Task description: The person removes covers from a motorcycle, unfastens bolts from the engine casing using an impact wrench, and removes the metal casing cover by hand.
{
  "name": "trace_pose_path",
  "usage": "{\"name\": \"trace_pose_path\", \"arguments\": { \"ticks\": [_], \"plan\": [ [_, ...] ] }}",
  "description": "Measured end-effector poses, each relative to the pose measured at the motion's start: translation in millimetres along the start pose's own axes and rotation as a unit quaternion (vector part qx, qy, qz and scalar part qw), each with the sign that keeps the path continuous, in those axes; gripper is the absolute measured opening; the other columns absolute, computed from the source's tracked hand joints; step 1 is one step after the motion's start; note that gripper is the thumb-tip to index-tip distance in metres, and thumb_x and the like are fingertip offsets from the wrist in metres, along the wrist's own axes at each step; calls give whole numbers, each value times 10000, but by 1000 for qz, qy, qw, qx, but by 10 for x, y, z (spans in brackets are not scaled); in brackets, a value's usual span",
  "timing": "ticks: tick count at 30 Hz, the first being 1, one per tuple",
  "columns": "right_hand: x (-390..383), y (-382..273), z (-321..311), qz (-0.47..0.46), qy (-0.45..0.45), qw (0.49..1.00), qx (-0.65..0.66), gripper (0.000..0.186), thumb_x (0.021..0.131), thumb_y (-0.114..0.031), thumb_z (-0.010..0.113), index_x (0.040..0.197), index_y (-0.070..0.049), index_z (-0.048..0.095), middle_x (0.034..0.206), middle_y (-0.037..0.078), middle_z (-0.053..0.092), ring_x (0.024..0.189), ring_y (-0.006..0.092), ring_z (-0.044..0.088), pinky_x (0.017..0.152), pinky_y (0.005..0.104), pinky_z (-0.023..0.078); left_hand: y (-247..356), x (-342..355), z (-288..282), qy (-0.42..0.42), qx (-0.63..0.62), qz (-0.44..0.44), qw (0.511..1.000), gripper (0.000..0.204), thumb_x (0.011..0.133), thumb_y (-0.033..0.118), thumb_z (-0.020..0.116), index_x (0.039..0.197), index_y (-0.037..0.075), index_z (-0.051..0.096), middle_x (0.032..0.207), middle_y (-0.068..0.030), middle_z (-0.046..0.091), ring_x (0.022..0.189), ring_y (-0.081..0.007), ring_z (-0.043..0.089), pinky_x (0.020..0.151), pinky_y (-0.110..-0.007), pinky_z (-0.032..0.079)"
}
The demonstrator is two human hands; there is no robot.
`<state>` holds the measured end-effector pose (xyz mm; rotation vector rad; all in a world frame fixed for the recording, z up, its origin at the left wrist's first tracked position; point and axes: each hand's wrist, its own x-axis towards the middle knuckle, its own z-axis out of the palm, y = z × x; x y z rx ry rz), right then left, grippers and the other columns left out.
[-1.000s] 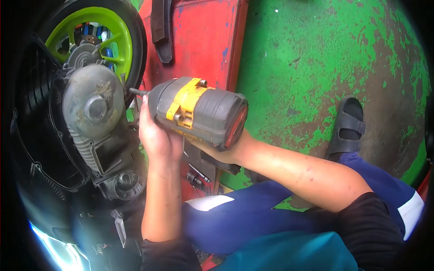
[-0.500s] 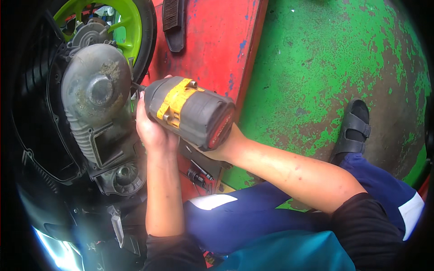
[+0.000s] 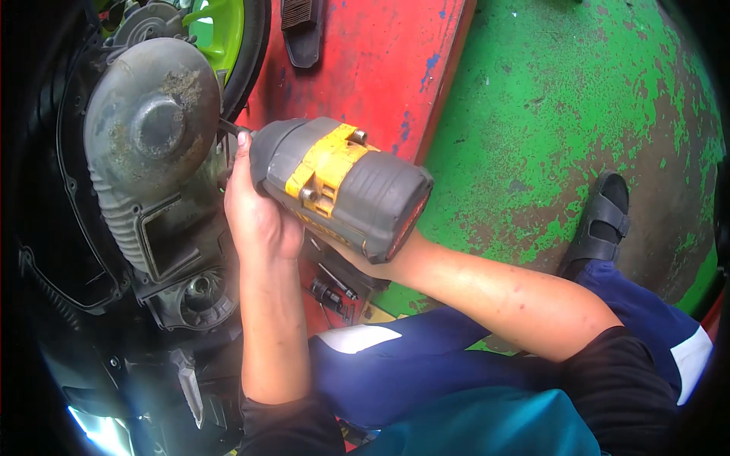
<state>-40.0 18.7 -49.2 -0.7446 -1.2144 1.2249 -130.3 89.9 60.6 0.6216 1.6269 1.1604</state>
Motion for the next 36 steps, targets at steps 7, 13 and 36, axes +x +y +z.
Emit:
{"name": "trace_pose_path", "arguments": {
  "ticks": [7, 13, 36],
  "plan": [
    [52, -134, 42, 126, 53, 958, 251, 376, 948, -145, 689, 1301, -52, 601, 1271, 113, 637, 1160, 216, 613, 970, 391, 507, -107, -7, 86, 30, -12, 30, 999, 453, 1074, 406, 451, 1194, -4, 601, 1136, -109, 672, 1027, -212, 647, 938, -385, 514],
    [50, -24, -128, 81, -9, 993, 84, 386, 958, -105, 676, 1324, -34, 577, 1293, 93, 622, 1186, 190, 602, 975, 357, 518, -158, -27, 69, 19, -12, 45, 999, 461, 1069, 420, 459, 1184, -5, 597, 1135, -102, 667, 1029, -203, 643, 941, -370, 512],
    [-1027, -193, -158, 74, -91, 991, -70, 312, 980, -238, 650, 1247, -80, 611, 1103, 87, 642, 992, 203, 639, 835, 355, 528, -640, -737, -279, 18, -3, -54, 998, 367, 1061, 294, 483, 1169, -22, 634, 1083, -108, 687, 1005, -193, 647, 928, -335, 495]
  ]
}}
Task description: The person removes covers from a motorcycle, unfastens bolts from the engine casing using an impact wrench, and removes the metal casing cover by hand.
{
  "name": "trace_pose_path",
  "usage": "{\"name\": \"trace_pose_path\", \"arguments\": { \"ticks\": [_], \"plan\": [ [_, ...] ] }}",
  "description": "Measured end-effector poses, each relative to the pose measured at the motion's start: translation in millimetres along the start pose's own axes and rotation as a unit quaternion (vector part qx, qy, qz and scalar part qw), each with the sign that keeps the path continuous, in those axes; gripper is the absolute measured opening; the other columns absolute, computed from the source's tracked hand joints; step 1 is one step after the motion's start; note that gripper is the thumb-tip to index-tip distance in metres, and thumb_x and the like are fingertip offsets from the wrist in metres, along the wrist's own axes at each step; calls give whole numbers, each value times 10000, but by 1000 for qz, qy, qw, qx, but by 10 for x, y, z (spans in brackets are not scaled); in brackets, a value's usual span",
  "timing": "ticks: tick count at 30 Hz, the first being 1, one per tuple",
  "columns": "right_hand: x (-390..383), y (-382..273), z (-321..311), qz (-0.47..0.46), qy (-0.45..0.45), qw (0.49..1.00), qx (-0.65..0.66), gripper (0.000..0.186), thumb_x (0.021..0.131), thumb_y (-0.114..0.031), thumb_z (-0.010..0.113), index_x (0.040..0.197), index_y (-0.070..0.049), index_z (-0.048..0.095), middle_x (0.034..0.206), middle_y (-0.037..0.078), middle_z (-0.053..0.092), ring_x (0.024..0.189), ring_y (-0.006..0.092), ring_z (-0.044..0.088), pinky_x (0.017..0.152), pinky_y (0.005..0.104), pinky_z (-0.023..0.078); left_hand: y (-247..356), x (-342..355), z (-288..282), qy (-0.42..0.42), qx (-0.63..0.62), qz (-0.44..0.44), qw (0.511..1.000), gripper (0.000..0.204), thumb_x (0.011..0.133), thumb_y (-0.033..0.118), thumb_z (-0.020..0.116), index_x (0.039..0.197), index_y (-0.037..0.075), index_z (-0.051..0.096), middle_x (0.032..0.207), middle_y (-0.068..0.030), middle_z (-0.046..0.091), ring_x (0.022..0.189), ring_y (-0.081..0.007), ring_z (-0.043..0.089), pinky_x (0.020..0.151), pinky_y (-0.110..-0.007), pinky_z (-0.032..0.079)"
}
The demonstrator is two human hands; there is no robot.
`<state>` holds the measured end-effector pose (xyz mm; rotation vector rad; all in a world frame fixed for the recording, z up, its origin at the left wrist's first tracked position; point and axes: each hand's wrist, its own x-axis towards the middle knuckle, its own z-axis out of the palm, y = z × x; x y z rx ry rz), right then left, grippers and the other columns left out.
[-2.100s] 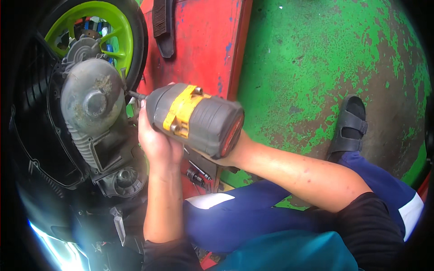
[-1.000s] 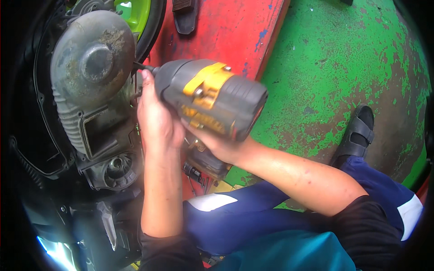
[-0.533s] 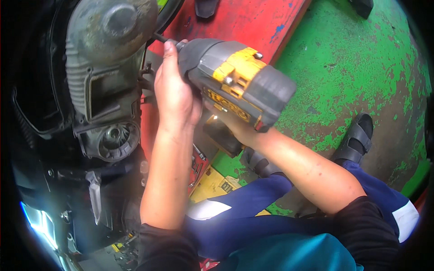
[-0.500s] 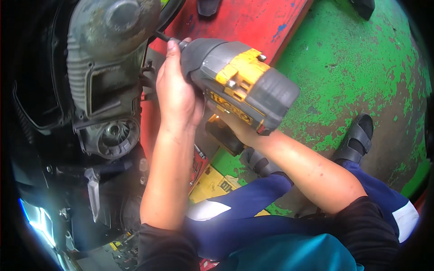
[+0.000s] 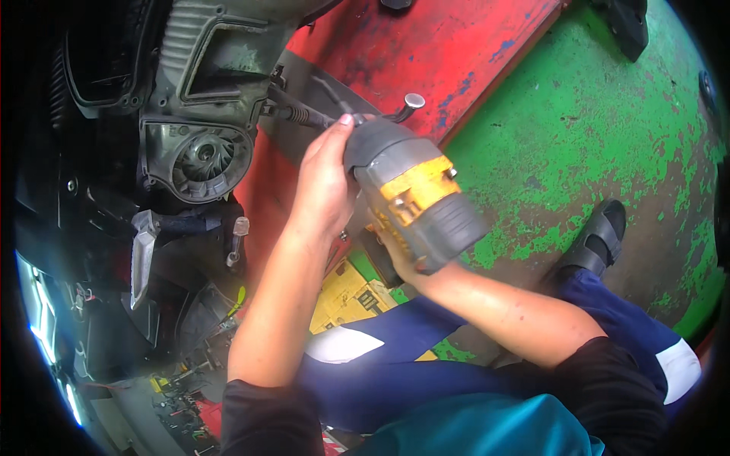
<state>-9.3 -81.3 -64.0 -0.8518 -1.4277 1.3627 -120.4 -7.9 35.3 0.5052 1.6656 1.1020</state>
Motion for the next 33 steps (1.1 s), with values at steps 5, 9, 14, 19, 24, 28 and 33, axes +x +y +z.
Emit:
{"name": "trace_pose_path", "arguments": {
  "ticks": [5, 9, 14, 19, 24, 28, 33],
  "plan": [
    [-275, -84, 29, 120, -44, 991, -42, 384, 868, -213, 702, 1194, -37, 597, 1127, 138, 644, 1066, 302, 621, 883, 421, 506, -169, 215, -42, -78, -20, -107, 991, 337, 1035, 284, 515, 1124, -7, 659, 1051, -114, 697, 967, -199, 662, 885, -344, 523],
    [-300, 169, 76, 66, -40, 990, -115, 411, 862, -208, 710, 1212, -30, 589, 1134, 157, 627, 1077, 323, 603, 927, 433, 499, -181, 258, 40, -78, -19, -106, 991, 334, 1036, 279, 516, 1109, -10, 667, 1036, -110, 700, 955, -194, 660, 892, -351, 519],
    [51, 22, -24, 62, -63, 996, 18, 476, 877, -245, 696, 1287, -45, 560, 1262, 162, 600, 1206, 320, 558, 1034, 447, 449, -96, 66, -150, -1, -18, -10, 1000, 343, 1051, 289, 502, 1134, -6, 654, 1077, -107, 697, 998, -200, 658, 932, -349, 503],
    [147, 42, 123, 41, -121, 979, 156, 373, 797, -157, 773, 1137, -51, 662, 1067, 104, 706, 1000, 228, 693, 901, 339, 542, 119, -249, -309, 11, -56, 38, 998, 359, 1068, 296, 440, 1181, -17, 575, 1165, -192, 675, 1084, -274, 654, 995, -385, 496],
    [58, -22, 371, 204, -63, 860, 463, 326, 759, -117, 788, 1044, -35, 652, 982, 86, 720, 905, 180, 708, 807, 304, 537, 153, -298, -378, 37, -29, 53, 997, 365, 1060, 359, 428, 1181, 46, 574, 1191, -208, 660, 1023, -364, 680, 901, -468, 565],
    [109, -146, 259, 63, -74, 978, 184, 313, 770, -111, 780, 1043, -31, 650, 978, 89, 719, 904, 190, 708, 806, 305, 537, 202, -338, -437, 48, -23, 45, 998, 356, 1060, 354, 429, 1182, 52, 574, 1188, -210, 661, 1016, -365, 681, 888, -473, 570],
    [57, -65, 452, 32, -44, 994, 90, 319, 807, -169, 759, 1087, -54, 660, 1030, 101, 710, 968, 245, 694, 848, 347, 542, 294, -254, -312, 44, 13, 48, 998, 352, 1062, 275, 449, 1159, -31, 591, 1125, -170, 682, 1021, -251, 670, 932, -369, 526]
  ]
}}
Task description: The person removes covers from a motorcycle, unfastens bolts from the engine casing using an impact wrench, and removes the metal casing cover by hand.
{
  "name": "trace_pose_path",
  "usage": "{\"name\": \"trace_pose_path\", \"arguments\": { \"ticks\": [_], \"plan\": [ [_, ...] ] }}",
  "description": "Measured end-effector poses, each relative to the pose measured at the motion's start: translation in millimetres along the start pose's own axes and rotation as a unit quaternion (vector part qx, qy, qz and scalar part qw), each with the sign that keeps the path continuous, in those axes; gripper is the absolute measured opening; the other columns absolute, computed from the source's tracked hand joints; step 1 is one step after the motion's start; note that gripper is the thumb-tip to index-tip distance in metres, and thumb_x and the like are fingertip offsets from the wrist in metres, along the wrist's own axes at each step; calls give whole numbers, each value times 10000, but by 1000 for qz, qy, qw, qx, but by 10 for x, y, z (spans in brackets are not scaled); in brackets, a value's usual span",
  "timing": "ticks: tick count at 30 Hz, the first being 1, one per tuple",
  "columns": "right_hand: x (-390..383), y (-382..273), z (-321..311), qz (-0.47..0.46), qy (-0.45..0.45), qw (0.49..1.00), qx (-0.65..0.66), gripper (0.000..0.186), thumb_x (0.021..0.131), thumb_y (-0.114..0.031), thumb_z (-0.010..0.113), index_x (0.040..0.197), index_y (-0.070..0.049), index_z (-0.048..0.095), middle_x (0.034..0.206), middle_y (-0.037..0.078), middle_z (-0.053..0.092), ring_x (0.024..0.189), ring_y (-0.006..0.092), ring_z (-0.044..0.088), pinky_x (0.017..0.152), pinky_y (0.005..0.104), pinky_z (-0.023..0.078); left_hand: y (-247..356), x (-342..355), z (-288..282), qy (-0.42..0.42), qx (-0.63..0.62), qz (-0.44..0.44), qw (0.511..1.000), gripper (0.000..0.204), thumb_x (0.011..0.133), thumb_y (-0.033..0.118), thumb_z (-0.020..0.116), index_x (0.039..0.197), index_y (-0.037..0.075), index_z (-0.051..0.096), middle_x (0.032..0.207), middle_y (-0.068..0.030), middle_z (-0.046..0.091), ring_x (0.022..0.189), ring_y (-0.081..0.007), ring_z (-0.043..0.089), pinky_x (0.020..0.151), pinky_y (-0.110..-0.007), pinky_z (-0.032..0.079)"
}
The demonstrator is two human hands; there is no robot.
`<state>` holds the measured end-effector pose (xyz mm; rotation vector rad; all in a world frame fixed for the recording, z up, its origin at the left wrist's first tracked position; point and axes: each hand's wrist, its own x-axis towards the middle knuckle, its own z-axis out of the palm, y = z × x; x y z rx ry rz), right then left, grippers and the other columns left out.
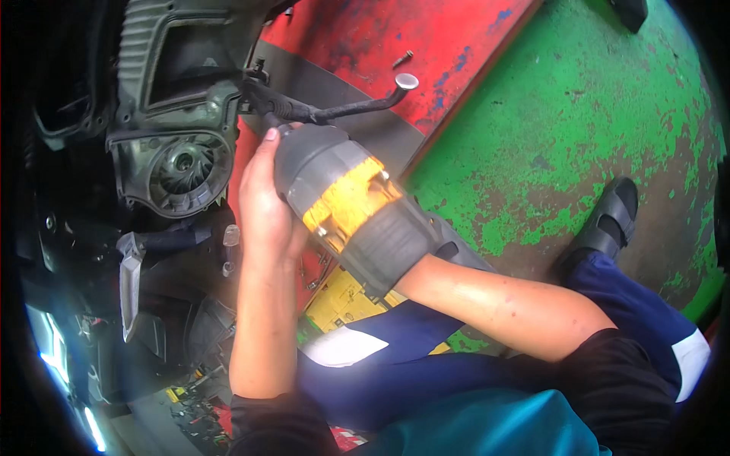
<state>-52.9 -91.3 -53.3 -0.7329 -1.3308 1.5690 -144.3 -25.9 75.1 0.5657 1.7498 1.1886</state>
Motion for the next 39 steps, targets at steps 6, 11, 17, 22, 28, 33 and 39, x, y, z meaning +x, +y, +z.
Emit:
{"name": "trace_pose_path", "arguments": {
  "ticks": [6, 11, 17, 22, 28, 33, 39],
  "plan": [
    [29, -81, 176, -16, 16, 998, -62, 363, 856, -237, 704, 1192, -112, 650, 1186, 55, 680, 1144, 259, 629, 962, 388, 499, 120, 114, -64, 28, 34, 0, 999, 352, 1055, 266, 479, 1167, -40, 614, 1101, -144, 686, 1027, -234, 664, 936, -357, 514],
    [171, -11, 121, 29, -132, 990, 27, 435, 901, -320, 596, 1282, -110, 589, 1144, 128, 635, 1052, 310, 604, 895, 452, 486, 156, 152, -68, 24, 48, 21, 998, 368, 1050, 280, 494, 1170, -49, 609, 1100, -162, 688, 1009, -247, 672, 922, -369, 523],
    [229, 2, 91, -60, 12, 992, -109, 460, 907, -354, 606, 1288, -98, 590, 1198, 128, 631, 1093, 314, 595, 925, 447, 472, 188, 261, -35, -3, 50, 25, 998, 388, 1054, 299, 495, 1161, -55, 614, 1091, -164, 693, 998, -242, 677, 920, -366, 522],
    [325, 21, -30, -63, 14, 993, -96, 483, 927, -372, 606, 1316, -88, 579, 1262, 141, 606, 1148, 322, 579, 987, 437, 451, 166, 289, -99, 9, 35, 24, 999, 361, 1059, 266, 495, 1137, -56, 638, 1091, -135, 699, 1001, -218, 671, 918, -354, 517],
    [266, 100, 155, -74, 22, 995, -60, 550, 849, -238, 709, 1353, -89, 548, 1299, 106, 611, 1228, 266, 570, 1060, 405, 445, 199, 330, 21, 38, 58, 16, 997, 338, 1043, 266, 541, 1104, -47, 655, 1071, -128, 703, 976, -213, 674, 908, -351, 520],
    [282, -348, 288, 121, 0, 978, 171, 456, 870, -237, 694, 1289, -82, 604, 1218, 105, 648, 1171, 305, 599, 1024, 425, 466, 223, 330, -128, 32, 49, -9, 998, 353, 1038, 298, 552, 1087, -35, 658, 1052, -121, 705, 943, -216, 682, 888, -350, 528],
    [289, -97, -15, -13, -40, 999, 25, 452, 874, -253, 682, 1284, -85, 596, 1275, 125, 617, 1215, 316, 566, 1048, 434, 445, 100, 306, -96, 47, -17, 17, 999, 413, 1039, 362, 547, 1165, -24, 621, 1083, -117, 690, 988, -220, 670, 906, -363, 526]
  ]
}}
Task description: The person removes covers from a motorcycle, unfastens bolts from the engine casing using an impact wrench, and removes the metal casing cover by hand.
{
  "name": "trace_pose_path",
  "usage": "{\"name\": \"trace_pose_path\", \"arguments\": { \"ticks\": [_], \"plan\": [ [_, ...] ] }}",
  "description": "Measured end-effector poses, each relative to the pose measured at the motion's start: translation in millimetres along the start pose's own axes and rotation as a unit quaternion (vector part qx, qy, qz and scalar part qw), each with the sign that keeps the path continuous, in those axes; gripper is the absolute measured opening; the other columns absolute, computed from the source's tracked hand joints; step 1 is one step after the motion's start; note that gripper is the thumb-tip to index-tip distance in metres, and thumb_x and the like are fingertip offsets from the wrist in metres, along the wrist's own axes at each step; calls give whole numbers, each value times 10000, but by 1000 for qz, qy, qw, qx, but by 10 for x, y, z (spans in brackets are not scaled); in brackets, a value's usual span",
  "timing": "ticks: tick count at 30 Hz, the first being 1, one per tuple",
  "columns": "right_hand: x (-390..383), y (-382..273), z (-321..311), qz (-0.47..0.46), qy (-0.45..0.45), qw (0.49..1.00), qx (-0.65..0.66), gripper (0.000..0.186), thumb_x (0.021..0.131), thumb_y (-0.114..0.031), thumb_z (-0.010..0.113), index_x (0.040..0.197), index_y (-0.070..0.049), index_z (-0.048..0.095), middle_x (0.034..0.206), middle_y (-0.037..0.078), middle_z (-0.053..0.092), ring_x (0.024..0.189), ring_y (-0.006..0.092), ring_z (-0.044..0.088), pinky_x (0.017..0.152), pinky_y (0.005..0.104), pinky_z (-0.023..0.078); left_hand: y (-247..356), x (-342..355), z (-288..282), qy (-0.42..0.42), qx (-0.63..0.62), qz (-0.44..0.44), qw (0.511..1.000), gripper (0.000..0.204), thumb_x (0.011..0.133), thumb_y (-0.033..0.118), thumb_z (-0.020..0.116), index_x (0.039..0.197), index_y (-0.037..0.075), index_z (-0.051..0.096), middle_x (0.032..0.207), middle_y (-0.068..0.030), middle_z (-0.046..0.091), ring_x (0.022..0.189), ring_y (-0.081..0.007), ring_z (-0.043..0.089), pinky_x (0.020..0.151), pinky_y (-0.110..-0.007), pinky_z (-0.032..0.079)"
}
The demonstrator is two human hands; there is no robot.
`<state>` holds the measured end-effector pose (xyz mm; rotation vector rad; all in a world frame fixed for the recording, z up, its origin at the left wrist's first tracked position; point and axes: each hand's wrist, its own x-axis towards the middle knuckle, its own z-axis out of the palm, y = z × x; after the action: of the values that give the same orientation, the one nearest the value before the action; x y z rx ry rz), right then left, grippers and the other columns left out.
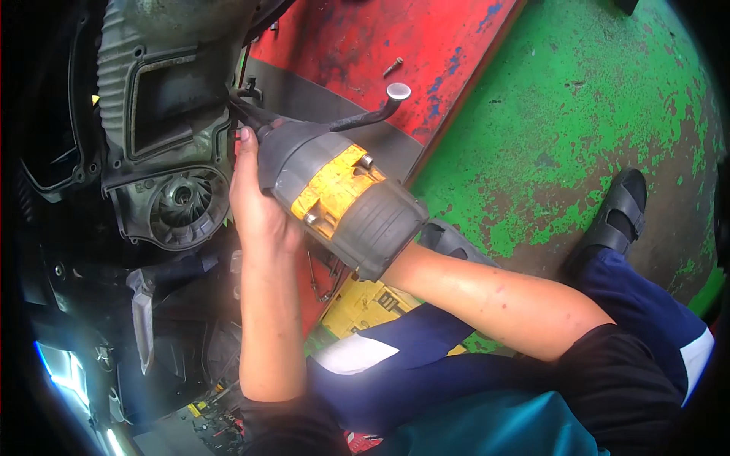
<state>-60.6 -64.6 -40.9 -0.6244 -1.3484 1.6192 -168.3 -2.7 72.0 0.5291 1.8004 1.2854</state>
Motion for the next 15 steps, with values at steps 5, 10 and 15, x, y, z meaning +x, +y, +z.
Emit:
{"name": "trace_pose_path", "arguments": {
  "ticks": [5, 10, 15],
  "plan": [
    [25, 126, 167, -91, 35, 980, -174, 476, 888, -235, 656, 1326, -76, 558, 1343, 139, 568, 1278, 338, 512, 1083, 465, 411, -81, 11, 79, 2, 6, 24, 1000, 469, 1039, 413, 535, 1209, -19, 599, 1115, -110, 674, 1030, -221, 652, 934, -371, 516],
    [-35, 95, 97, -30, 44, 994, -92, 522, 859, -254, 686, 1329, -71, 552, 1323, 138, 575, 1275, 343, 512, 1085, 470, 408, 15, -64, 82, -29, 13, -2, 999, 476, 1058, 406, 495, 1229, -29, 587, 1140, -123, 655, 1054, -213, 637, 932, -359, 515],
    [-17, 186, -12, -24, 52, 996, -67, 555, 860, -310, 684, 1349, -93, 534, 1324, 127, 580, 1257, 308, 531, 1072, 463, 425, -106, -40, 70, -21, 6, 24, 999, 479, 1059, 403, 494, 1240, -33, 581, 1147, -124, 651, 1056, -214, 634, 940, -361, 507]
  ]
}}
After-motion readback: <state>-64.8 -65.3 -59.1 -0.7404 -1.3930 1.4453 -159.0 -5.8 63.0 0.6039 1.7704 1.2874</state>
